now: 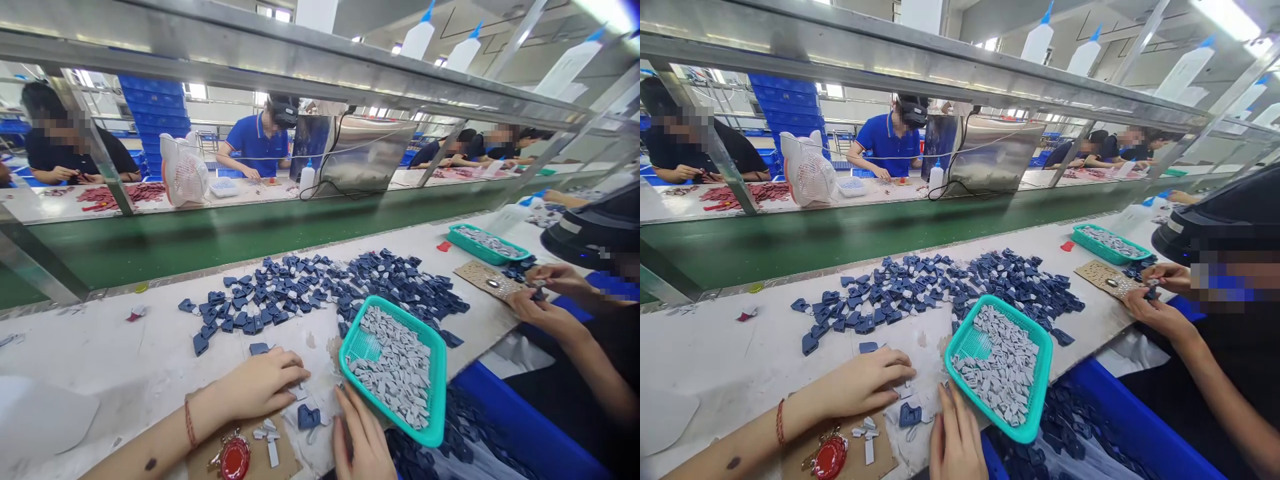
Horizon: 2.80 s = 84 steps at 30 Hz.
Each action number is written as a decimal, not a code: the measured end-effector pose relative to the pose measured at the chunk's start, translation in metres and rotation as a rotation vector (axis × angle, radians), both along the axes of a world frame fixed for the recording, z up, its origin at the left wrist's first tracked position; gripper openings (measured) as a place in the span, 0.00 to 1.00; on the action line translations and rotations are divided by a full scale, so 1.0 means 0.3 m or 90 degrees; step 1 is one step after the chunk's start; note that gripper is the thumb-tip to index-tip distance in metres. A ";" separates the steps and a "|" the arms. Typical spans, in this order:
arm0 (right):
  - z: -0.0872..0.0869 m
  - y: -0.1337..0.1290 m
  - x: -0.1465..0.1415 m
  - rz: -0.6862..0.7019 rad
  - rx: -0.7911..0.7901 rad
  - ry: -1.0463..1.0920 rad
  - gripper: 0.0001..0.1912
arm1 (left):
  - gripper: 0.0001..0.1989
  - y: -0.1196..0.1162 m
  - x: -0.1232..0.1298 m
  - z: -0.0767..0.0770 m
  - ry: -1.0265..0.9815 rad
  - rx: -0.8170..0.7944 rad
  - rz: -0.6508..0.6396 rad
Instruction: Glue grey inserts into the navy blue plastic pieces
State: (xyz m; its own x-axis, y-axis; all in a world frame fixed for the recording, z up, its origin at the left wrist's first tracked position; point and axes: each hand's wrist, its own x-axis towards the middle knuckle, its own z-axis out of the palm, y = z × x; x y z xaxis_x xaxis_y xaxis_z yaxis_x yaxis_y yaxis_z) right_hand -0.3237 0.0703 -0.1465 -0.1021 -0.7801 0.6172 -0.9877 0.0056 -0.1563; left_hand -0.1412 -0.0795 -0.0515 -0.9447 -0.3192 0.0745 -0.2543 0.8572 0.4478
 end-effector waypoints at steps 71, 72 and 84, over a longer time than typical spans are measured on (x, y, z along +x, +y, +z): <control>0.354 -0.285 0.257 0.471 0.130 -0.062 0.11 | 0.07 0.061 0.088 -0.018 0.624 1.396 0.441; 0.342 -0.267 0.240 0.455 0.098 -0.071 0.13 | 0.06 0.061 0.099 -0.018 0.636 1.381 0.467; 0.162 -0.160 0.175 0.381 0.266 0.084 0.14 | 0.09 0.077 0.181 -0.037 0.728 1.284 0.586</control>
